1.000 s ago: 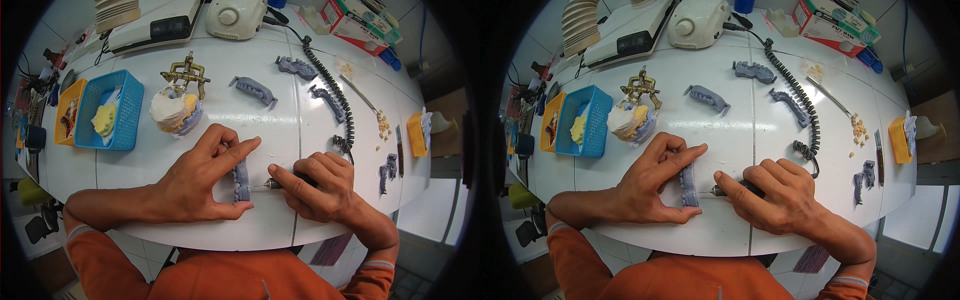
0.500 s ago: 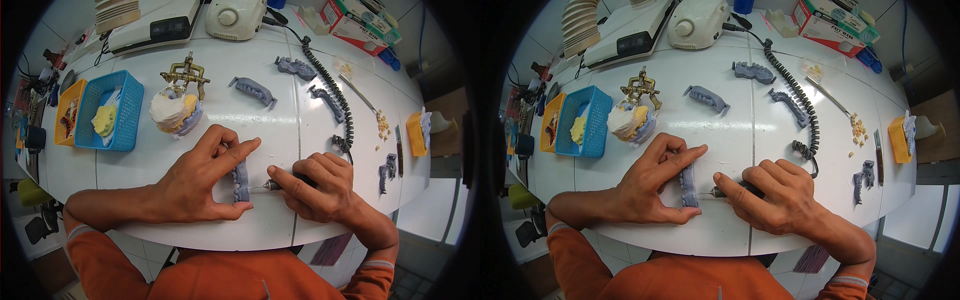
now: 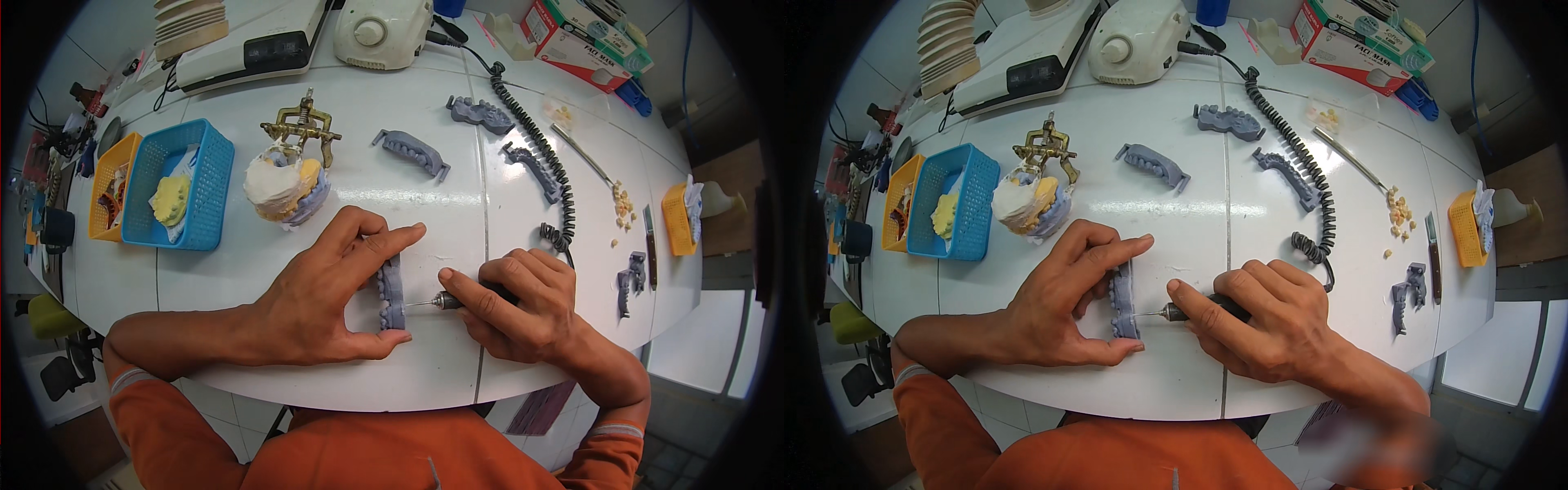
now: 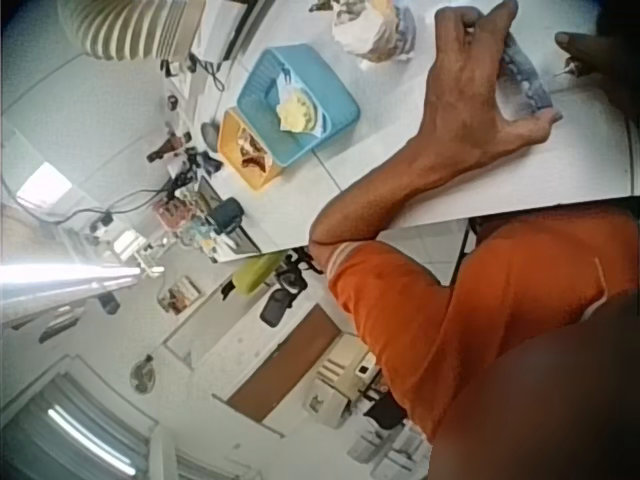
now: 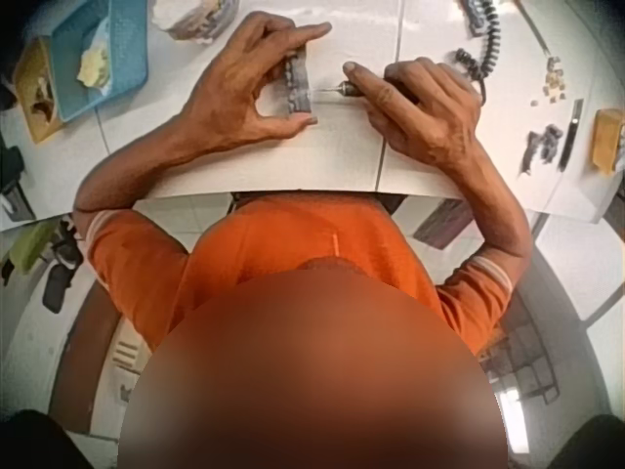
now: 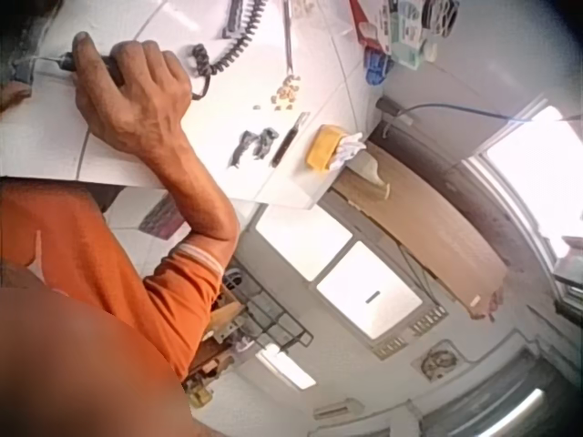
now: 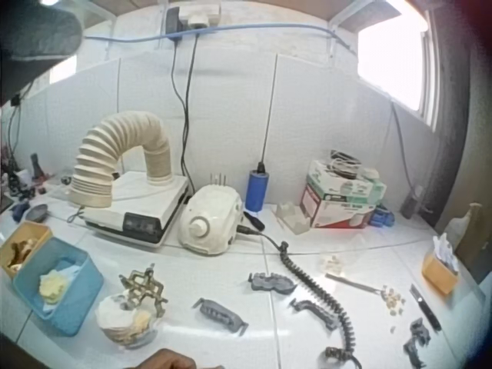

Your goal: The recorder uses a hobby knife and a rotary dental tool to trim and shape gray 3D-printed denture bases on a lab bench.

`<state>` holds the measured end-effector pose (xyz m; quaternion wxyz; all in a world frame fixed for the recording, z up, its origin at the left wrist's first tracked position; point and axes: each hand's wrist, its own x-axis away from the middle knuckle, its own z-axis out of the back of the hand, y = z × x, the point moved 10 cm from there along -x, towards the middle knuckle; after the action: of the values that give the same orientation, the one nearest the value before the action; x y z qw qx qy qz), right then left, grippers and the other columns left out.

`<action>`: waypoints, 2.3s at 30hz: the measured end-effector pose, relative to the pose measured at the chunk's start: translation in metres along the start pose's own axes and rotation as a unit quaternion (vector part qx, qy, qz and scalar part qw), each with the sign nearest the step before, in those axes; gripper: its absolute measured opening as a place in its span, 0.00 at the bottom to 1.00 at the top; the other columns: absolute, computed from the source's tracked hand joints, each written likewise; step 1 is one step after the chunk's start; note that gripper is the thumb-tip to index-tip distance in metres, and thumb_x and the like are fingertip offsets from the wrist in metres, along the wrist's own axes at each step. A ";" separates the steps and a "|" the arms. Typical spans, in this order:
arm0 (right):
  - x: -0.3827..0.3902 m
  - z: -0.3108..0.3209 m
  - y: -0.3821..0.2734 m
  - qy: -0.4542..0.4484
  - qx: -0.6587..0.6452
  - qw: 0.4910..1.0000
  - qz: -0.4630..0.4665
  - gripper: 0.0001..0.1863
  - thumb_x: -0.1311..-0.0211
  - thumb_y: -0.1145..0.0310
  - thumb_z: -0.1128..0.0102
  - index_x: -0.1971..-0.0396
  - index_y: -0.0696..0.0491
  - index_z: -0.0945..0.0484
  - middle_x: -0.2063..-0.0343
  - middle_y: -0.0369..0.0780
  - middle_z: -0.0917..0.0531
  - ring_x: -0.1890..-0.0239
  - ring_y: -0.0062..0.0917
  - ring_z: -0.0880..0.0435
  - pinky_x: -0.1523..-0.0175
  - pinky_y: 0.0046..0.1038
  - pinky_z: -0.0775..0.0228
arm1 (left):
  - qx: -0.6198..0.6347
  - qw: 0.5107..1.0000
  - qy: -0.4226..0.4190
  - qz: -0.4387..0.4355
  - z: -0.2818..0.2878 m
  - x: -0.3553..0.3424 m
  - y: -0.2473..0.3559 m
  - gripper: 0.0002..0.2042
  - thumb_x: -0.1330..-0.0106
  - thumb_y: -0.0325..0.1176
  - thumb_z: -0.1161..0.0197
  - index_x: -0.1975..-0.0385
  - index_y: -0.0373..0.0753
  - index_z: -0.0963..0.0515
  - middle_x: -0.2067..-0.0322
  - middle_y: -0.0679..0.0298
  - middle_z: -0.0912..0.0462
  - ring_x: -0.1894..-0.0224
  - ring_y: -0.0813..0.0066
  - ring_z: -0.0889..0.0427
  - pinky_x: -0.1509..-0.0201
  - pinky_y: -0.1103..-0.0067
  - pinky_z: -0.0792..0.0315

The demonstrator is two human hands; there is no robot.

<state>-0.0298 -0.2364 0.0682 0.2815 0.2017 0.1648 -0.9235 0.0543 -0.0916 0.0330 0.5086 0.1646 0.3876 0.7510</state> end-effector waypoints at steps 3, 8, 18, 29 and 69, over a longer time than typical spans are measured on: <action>0.000 -0.001 -0.001 0.004 -0.001 1.000 0.014 0.31 0.51 0.69 0.25 0.42 0.52 0.09 0.73 0.34 0.21 0.77 0.22 0.25 0.73 0.27 0.36 | 0.032 0.999 0.003 0.031 -0.002 0.000 -0.007 0.52 0.48 0.39 0.10 0.22 0.37 0.34 0.43 0.57 0.30 0.60 0.78 0.24 0.66 0.83 0.26; -0.003 0.000 -0.001 -0.003 -0.001 1.000 0.005 0.30 0.50 0.68 0.22 0.41 0.49 0.09 0.72 0.33 0.21 0.75 0.21 0.24 0.72 0.27 0.35 | 0.028 0.999 0.012 0.036 0.001 0.004 -0.008 0.49 0.48 0.39 0.09 0.26 0.36 0.33 0.43 0.57 0.30 0.62 0.80 0.25 0.69 0.84 0.28; -0.001 0.000 0.005 0.018 -0.015 1.000 -0.008 0.27 0.46 0.66 0.20 0.43 0.46 0.11 0.74 0.30 0.26 0.74 0.21 0.23 0.71 0.26 0.33 | 0.015 0.999 -0.002 0.029 0.004 -0.001 0.001 0.46 0.45 0.40 0.11 0.28 0.35 0.30 0.41 0.55 0.28 0.61 0.76 0.24 0.64 0.80 0.22; 0.009 0.004 0.005 0.057 -0.023 0.998 -0.007 0.17 0.36 0.60 0.25 0.51 0.53 0.13 0.70 0.34 0.21 0.68 0.25 0.18 0.67 0.28 0.29 | -0.023 0.999 -0.014 0.048 0.001 -0.001 -0.005 0.55 0.51 0.39 0.08 0.21 0.37 0.34 0.33 0.51 0.28 0.62 0.77 0.23 0.69 0.83 0.25; 0.016 0.048 0.121 0.049 0.197 0.929 -0.308 0.17 0.37 0.57 0.21 0.53 0.50 0.04 0.41 0.51 0.19 0.34 0.44 0.27 0.30 0.47 0.40 | -0.031 0.999 -0.006 0.040 0.000 -0.003 -0.002 0.56 0.49 0.44 0.08 0.21 0.33 0.35 0.36 0.49 0.27 0.63 0.76 0.23 0.70 0.82 0.25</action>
<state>0.0157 -0.3594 0.0791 -0.0706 0.2375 0.0471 -0.9677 0.0566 -0.0941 0.0321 0.4853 0.1690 0.3540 0.7814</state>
